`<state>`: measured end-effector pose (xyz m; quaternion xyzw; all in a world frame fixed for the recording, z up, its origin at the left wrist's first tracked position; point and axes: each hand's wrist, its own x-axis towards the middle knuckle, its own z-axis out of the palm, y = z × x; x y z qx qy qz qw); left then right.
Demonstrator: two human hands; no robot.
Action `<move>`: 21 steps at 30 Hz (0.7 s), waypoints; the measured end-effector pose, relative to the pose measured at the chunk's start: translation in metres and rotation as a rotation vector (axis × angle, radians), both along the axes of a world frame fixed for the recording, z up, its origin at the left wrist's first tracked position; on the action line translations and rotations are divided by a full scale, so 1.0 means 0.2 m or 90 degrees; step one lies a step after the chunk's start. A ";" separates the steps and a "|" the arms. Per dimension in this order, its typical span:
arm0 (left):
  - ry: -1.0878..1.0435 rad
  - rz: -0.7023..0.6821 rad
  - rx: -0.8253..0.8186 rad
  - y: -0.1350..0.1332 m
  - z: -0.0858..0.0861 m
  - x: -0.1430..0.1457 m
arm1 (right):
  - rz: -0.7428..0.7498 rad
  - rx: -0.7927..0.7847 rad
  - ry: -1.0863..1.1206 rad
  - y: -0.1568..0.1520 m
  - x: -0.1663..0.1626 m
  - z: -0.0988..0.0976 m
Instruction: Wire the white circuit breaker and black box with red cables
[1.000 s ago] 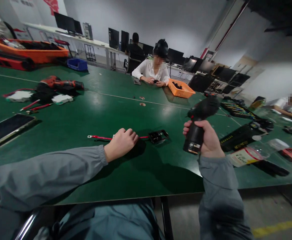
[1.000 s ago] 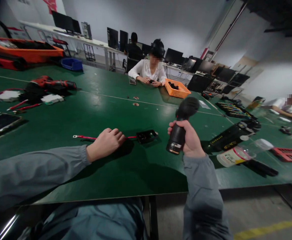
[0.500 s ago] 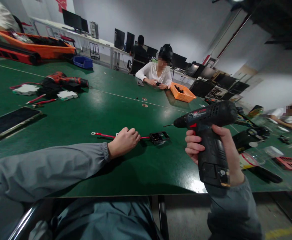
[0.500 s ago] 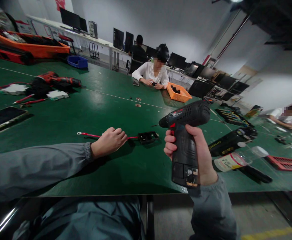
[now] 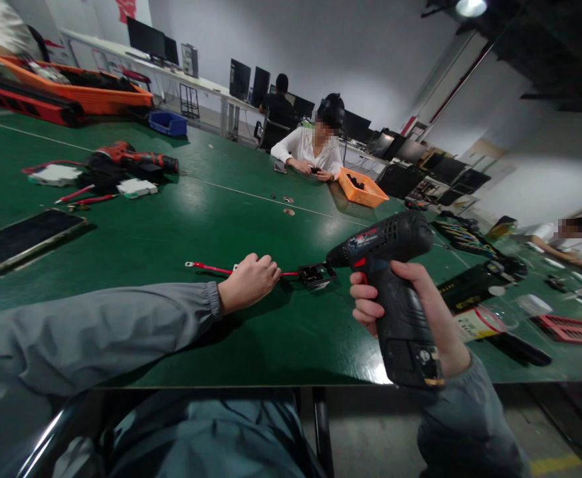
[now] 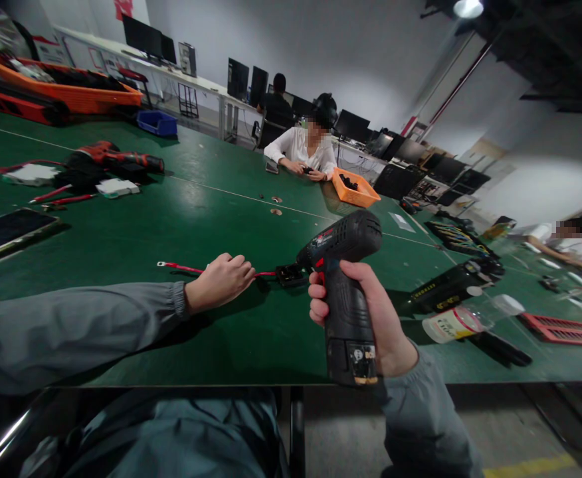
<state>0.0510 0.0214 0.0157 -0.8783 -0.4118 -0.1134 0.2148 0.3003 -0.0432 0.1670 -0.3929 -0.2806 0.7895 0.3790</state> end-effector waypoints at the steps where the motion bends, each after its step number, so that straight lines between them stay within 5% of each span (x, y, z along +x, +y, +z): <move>1: -0.009 -0.004 -0.002 0.00 0.00 0.00 | 0.001 0.000 -0.004 0.01 -0.01 0.00; 21: -0.020 -0.008 -0.018 0.01 -0.01 0.00 | 0.006 -0.046 -0.017 0.07 -0.02 -0.06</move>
